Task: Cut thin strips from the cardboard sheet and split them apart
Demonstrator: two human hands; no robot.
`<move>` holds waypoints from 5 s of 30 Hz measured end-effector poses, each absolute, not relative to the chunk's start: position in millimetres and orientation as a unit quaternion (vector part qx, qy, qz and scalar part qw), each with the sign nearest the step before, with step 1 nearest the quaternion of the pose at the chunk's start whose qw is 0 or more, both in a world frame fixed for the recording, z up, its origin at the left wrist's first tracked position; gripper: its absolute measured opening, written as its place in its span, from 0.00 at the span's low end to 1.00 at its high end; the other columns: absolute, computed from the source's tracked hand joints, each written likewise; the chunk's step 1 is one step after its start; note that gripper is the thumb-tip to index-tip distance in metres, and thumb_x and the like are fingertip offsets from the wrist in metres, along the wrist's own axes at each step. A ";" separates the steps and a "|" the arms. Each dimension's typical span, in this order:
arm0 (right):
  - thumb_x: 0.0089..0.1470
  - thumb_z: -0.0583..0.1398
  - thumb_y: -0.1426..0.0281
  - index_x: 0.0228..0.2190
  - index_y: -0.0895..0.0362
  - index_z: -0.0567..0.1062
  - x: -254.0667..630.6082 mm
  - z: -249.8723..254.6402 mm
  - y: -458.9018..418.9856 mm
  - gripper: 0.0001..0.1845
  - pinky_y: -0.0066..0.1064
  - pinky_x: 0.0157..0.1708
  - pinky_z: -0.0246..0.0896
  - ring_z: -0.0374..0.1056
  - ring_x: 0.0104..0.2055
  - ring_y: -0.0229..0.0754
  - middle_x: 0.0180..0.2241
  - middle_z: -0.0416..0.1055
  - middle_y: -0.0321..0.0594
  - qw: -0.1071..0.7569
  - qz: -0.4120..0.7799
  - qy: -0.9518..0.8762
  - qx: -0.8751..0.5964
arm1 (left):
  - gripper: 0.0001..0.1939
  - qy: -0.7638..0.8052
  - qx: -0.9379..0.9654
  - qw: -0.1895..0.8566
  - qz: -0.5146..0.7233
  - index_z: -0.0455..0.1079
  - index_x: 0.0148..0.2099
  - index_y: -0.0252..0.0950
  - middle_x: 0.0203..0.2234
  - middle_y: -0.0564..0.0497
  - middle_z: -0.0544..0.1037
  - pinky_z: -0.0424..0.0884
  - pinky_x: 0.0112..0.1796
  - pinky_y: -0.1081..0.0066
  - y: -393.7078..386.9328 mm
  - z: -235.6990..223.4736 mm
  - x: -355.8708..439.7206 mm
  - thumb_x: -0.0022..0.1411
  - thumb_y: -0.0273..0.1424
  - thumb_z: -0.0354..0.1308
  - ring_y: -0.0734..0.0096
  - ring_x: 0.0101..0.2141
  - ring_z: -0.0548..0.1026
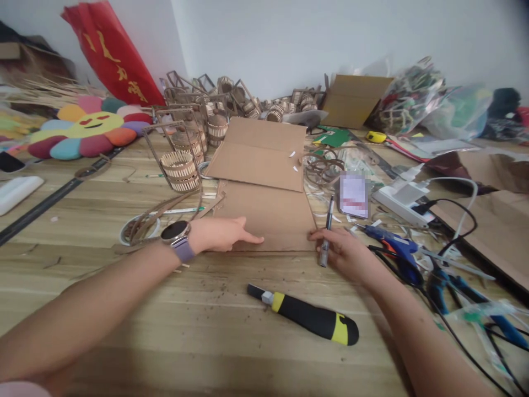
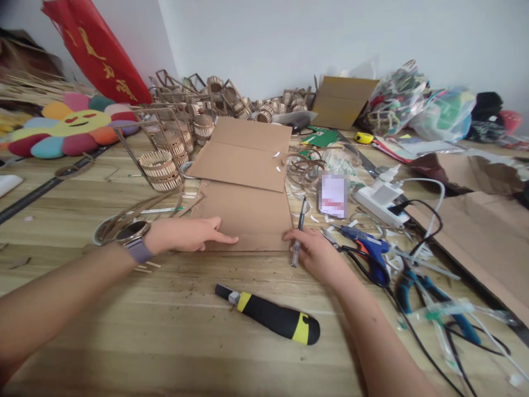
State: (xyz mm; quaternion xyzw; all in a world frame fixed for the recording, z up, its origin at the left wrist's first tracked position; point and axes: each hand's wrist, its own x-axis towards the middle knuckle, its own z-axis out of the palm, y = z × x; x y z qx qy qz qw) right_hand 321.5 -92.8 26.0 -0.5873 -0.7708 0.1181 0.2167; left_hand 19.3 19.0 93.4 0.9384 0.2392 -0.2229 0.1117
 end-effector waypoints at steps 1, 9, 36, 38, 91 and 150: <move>0.52 0.54 0.74 0.38 0.53 0.75 321.8 24.9 -92.6 0.14 0.39 0.43 0.64 0.71 0.40 0.45 0.39 0.78 0.41 0.216 0.116 -0.770 -0.589 | 0.42 0.241 0.931 0.109 -0.250 0.53 0.68 0.59 0.40 0.52 0.68 0.59 0.29 0.79 17.9 97.1 21.8 0.59 0.17 0.54 0.78 0.26 0.64; 0.55 0.53 0.71 0.39 0.52 0.75 325.5 21.6 -92.3 0.13 0.42 0.44 0.64 0.71 0.42 0.47 0.41 0.78 0.42 0.206 0.109 -0.774 -0.588 | 0.43 0.241 0.920 0.096 -0.293 0.47 0.69 0.61 0.48 0.50 0.70 0.61 0.32 0.77 15.7 107.7 32.3 0.61 0.17 0.54 0.75 0.28 0.67; 0.47 0.66 0.69 0.47 0.50 0.73 227.2 30.3 -163.9 0.23 0.40 0.41 0.70 0.71 0.44 0.51 0.42 0.73 0.44 0.057 0.174 -0.809 -0.559 | 0.38 0.294 0.919 0.128 -0.230 0.52 0.66 0.65 0.48 0.47 0.78 0.65 0.35 0.69 5.7 91.1 30.1 0.65 0.17 0.48 0.59 0.39 0.77; 0.53 0.60 0.72 0.47 0.53 0.73 225.6 34.1 -161.4 0.18 0.39 0.41 0.70 0.71 0.44 0.49 0.41 0.73 0.45 0.058 0.194 -0.810 -0.550 | 0.39 0.287 0.920 0.133 -0.231 0.52 0.66 0.65 0.49 0.48 0.78 0.66 0.34 0.69 9.1 88.0 30.0 0.64 0.17 0.49 0.60 0.39 0.78; 0.62 0.54 0.64 0.49 0.52 0.75 271.3 31.5 -79.4 0.17 0.40 0.45 0.71 0.74 0.48 0.50 0.50 0.73 0.47 0.086 0.043 -0.800 -0.592 | 0.28 0.324 0.928 0.111 -0.147 0.64 0.64 0.48 0.44 0.47 0.68 0.64 0.40 0.72 -1.3 81.2 -3.6 0.65 0.23 0.55 0.64 0.43 0.68; 0.59 0.56 0.65 0.48 0.53 0.75 297.3 67.2 -90.2 0.17 0.43 0.50 0.66 0.73 0.48 0.51 0.47 0.76 0.46 0.229 0.077 -0.747 -0.620 | 0.22 0.319 0.900 0.287 -0.078 0.67 0.62 0.45 0.57 0.51 0.74 0.66 0.52 0.70 40.7 66.5 -42.8 0.66 0.28 0.51 0.67 0.53 0.74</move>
